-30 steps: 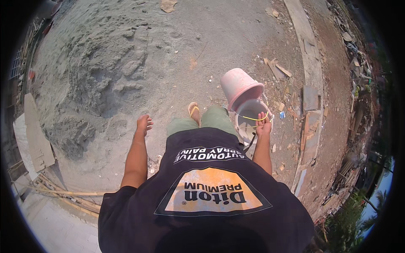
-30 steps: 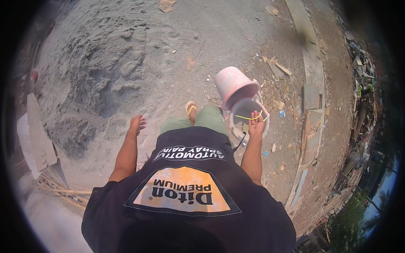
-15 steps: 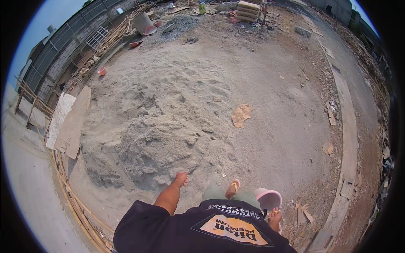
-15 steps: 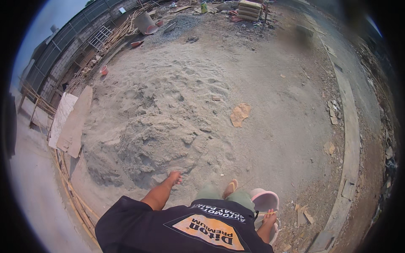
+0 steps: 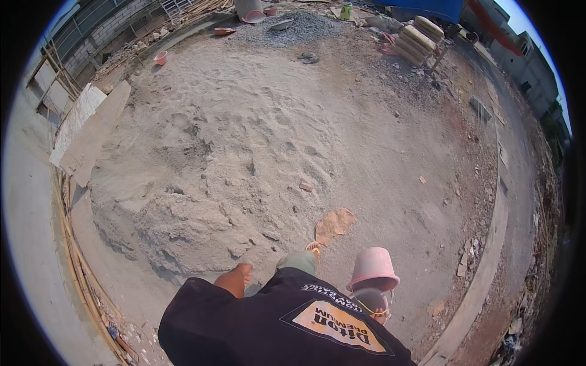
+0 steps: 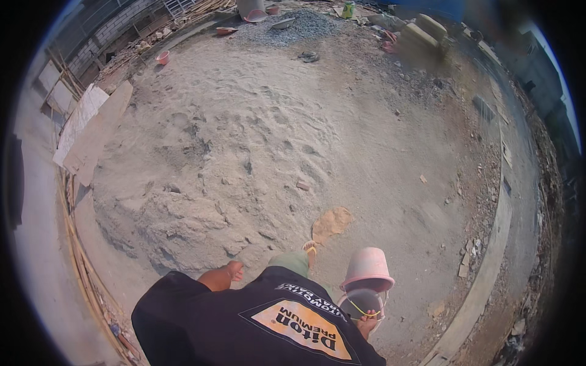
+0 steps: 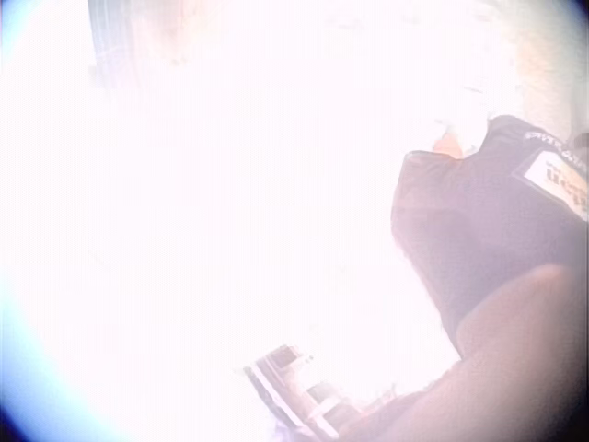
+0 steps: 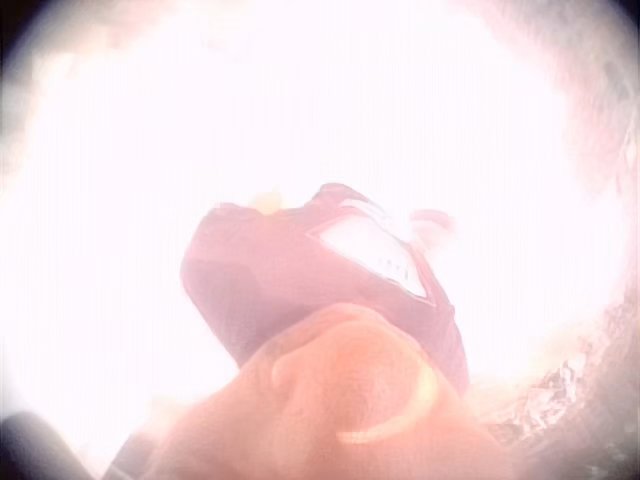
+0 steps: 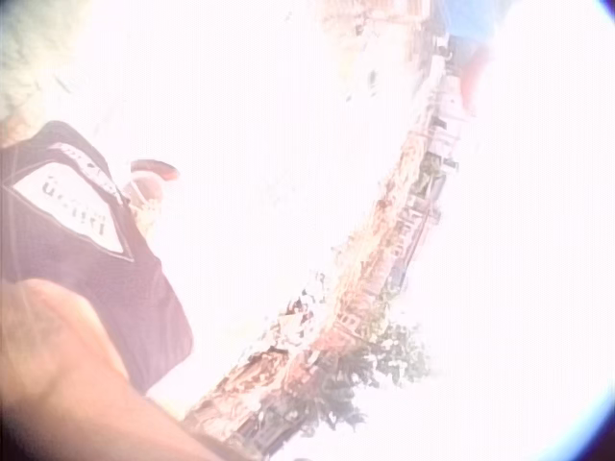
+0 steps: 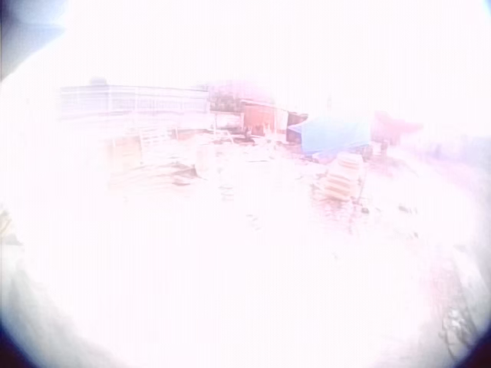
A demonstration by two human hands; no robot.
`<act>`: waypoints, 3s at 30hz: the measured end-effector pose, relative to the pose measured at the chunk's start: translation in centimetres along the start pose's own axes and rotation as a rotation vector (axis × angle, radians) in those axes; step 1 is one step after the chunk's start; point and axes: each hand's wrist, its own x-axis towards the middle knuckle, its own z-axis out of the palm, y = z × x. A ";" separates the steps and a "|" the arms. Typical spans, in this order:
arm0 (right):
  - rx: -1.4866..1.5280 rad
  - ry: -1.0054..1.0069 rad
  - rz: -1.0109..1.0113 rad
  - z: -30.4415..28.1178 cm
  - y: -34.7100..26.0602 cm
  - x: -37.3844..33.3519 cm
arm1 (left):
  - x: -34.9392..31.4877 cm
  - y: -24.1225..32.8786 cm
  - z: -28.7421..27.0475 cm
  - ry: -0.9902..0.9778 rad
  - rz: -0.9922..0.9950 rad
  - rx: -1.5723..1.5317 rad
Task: The person walks through a construction site carrying a pink bucket, then uses a shovel to scoop sand into the bucket. Later, the person opens a cement bag and uses a trowel to transfer cement powder into the bucket.
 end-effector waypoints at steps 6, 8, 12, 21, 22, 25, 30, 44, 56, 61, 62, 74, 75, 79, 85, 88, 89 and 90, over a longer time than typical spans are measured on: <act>0.116 -0.018 0.056 25.9 -5.8 5.4 | -10.4 44.0 6.9 -0.163 0.858 -0.020; 0.128 0.025 0.063 35.5 -5.7 6.1 | -13.8 54.6 8.9 -0.145 1.127 0.016; 0.093 0.057 0.047 47.9 -8.9 12.6 | -16.4 70.7 12.2 -0.231 1.342 0.289; -0.165 0.170 0.204 88.1 -14.4 16.2 | 1.9 74.4 -1.8 0.040 0.100 -0.265; -0.227 0.111 0.180 91.4 -16.0 17.5 | 0.9 75.2 -1.2 0.063 0.148 -0.197; -0.240 0.032 0.166 102.6 -15.5 20.5 | 1.4 76.5 -4.4 0.048 0.095 -0.105; -0.364 -0.076 0.122 117.0 -15.6 22.9 | 3.2 84.3 -8.7 -0.055 -0.172 -0.254; -0.294 -0.399 0.150 175.4 -7.0 14.8 | 4.3 161.4 -26.9 -0.003 0.954 -0.207; -0.491 -0.399 0.226 222.8 7.3 10.3 | 20.3 165.0 -47.1 0.111 -0.086 -0.635; -0.587 -0.490 0.215 240.0 13.9 5.0 | 21.7 159.6 -51.7 0.150 -0.184 -0.827; -0.611 -0.475 0.209 242.4 14.7 4.8 | 22.2 159.8 -52.2 0.110 -0.249 -0.849; -0.519 -0.438 0.191 273.4 29.1 -6.3 | 37.1 203.5 -86.1 0.273 0.152 -0.809; -0.493 -0.422 0.181 276.0 29.6 -7.5 | 36.1 210.1 -89.4 0.245 0.264 -0.797; -0.482 -0.331 0.206 287.0 35.4 -11.0 | 36.8 228.1 -102.5 0.311 0.616 -0.674; -0.501 -0.416 0.301 305.7 46.2 -9.9 | 46.0 240.0 -116.0 0.344 0.607 -0.715; -0.630 -0.329 0.320 316.3 51.8 -13.0 | 50.8 238.6 -117.6 0.321 0.179 -1.035; -0.669 -0.296 0.347 319.6 55.0 -15.2 | 52.8 235.8 -118.0 0.255 0.043 -1.177; -0.603 -0.375 0.362 323.8 54.0 -13.3 | 53.9 237.5 -116.0 0.159 0.115 -1.214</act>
